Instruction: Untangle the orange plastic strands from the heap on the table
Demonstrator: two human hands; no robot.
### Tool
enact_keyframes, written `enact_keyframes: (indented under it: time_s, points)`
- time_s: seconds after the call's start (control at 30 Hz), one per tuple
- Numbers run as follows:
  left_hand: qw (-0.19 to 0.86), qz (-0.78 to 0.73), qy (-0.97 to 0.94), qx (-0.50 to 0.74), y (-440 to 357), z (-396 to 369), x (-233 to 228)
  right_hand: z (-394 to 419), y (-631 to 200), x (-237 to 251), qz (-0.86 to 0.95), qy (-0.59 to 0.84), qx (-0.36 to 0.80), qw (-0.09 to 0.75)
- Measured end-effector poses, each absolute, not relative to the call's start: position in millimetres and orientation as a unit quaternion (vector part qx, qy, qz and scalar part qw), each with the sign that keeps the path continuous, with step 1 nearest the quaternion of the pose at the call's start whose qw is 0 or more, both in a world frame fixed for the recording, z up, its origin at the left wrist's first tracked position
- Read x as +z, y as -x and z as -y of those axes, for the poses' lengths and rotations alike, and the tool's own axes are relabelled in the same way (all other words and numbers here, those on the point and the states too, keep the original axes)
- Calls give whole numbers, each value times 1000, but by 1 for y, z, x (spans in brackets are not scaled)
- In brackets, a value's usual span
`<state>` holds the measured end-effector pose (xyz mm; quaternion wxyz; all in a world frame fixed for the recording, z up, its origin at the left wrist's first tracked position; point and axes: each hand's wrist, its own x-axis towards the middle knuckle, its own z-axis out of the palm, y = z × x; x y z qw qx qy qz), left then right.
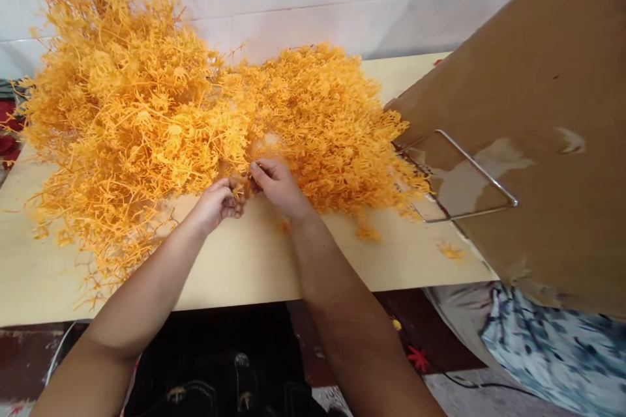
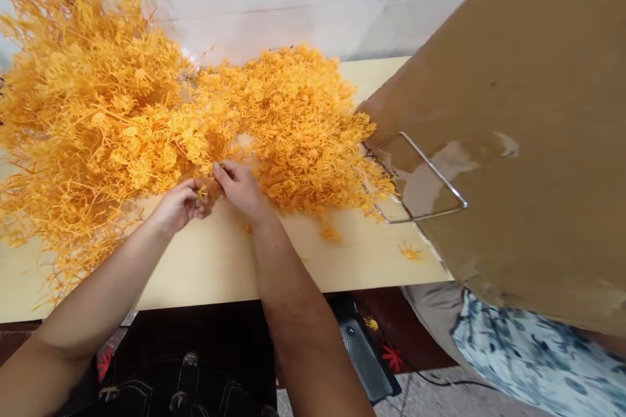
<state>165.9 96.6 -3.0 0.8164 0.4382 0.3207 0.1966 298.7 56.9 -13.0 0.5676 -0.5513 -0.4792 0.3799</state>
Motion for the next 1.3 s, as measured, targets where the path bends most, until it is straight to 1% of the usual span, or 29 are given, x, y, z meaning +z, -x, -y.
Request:
enact_keyframes:
  time_s: [0.07, 0.13, 0.23, 0.43, 0.5, 0.63, 1.0, 1.17, 1.23, 1.3]
  points:
    - [836, -317, -394, 214, -163, -101, -1, -55, -300, -10, 497, 554, 367, 558]
    - [853, -304, -370, 205, -162, -101, 1, -53, -300, -8, 517, 550, 365, 544]
    - [860, -281, -381, 192, -164, -98, 1, -50, -296, -6, 540, 542, 385, 516]
    - [802, -271, -472, 247, -168, -96, -8, -49, -291, -8, 542, 542, 404, 500]
    - [783, -281, -491, 258, -169, -95, -11, -52, -294, -12, 529, 568, 374, 508]
    - [759, -274, -543, 231, -170, -92, -15, -61, -300, -23, 496, 613, 317, 527]
    - [779, -237, -550, 186, -161, -94, -1, -72, -285, -29, 439, 605, 334, 574]
    - [781, -246, -551, 163, -158, -98, 3, -76, -280, -28, 452, 604, 332, 566]
    - [765, -271, -560, 163, -156, -89, 10, -79, -284, -30, 452, 615, 314, 564]
    - [739, -290, -593, 135, -154, -70, 22, -82, -291, -33, 419, 648, 273, 574]
